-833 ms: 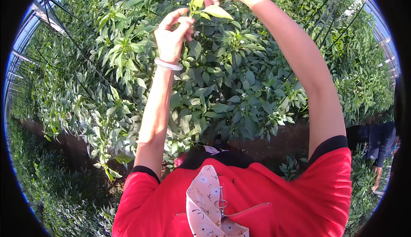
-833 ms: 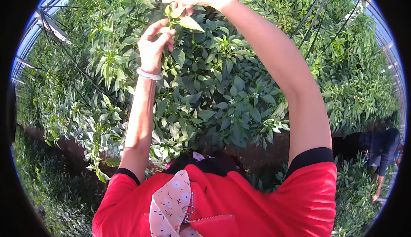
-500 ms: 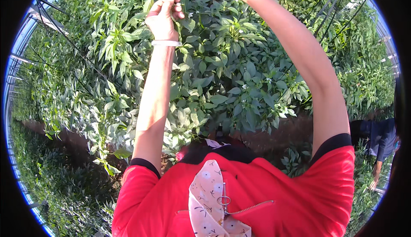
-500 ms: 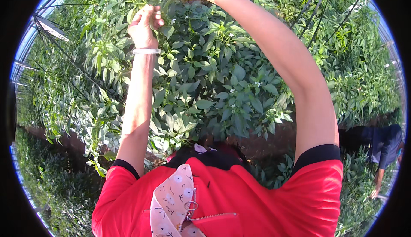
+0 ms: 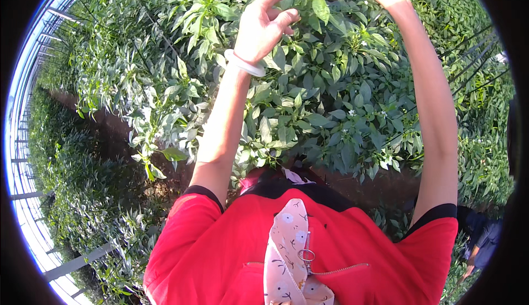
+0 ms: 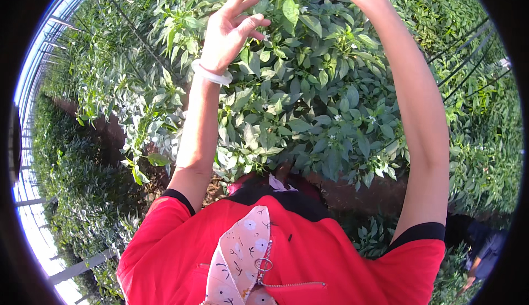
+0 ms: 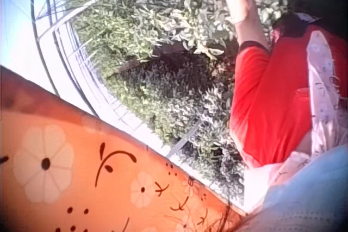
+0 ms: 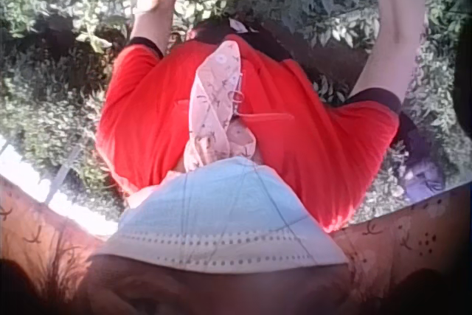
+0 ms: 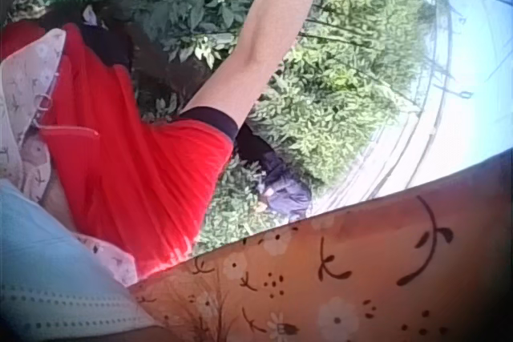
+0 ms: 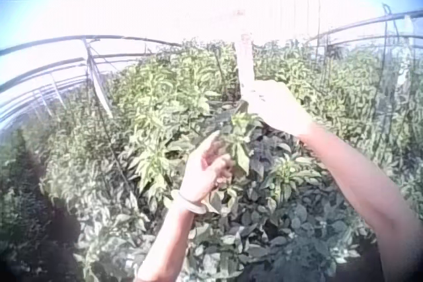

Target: The person trims leaves and small branches from pepper plants in a greenhouse using their hands. They move along the row, reaching into the foliage to remove excess growth and place the cuttings on the ground.

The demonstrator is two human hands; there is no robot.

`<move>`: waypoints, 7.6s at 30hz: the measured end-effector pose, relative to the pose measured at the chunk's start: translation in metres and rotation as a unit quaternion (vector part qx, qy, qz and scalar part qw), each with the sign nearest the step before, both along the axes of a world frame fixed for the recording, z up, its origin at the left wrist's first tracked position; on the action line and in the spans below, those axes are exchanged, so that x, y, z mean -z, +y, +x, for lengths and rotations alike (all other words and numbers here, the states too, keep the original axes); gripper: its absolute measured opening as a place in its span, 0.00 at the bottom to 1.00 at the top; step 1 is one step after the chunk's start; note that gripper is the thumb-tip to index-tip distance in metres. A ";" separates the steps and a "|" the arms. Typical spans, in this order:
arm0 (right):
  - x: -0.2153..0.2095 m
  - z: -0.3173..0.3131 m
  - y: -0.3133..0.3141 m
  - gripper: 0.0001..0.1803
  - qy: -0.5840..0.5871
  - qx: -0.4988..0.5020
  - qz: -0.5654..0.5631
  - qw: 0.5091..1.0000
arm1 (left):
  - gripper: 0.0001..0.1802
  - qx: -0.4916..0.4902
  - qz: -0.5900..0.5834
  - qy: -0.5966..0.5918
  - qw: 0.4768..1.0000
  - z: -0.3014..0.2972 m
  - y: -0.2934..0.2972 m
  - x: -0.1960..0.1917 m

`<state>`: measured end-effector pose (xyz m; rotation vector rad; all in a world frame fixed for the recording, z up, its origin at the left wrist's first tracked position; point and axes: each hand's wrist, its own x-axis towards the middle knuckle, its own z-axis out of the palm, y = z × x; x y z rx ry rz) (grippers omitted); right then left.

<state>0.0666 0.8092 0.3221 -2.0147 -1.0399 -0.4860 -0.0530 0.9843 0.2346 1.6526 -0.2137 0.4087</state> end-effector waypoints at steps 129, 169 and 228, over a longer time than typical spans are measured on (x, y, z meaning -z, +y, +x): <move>-0.158 -0.112 0.222 0.14 -0.369 0.077 -0.069 0.924 | 0.16 0.081 -0.510 -0.164 0.840 0.032 0.188 -0.039; 0.208 -0.140 0.180 0.21 0.427 -0.144 -0.088 0.889 | 0.20 -0.198 0.376 -0.008 0.905 -0.160 0.174 0.241; 0.543 -0.233 0.196 0.13 0.100 0.012 0.086 0.991 | 0.17 0.065 0.021 0.403 0.913 -0.161 0.255 0.194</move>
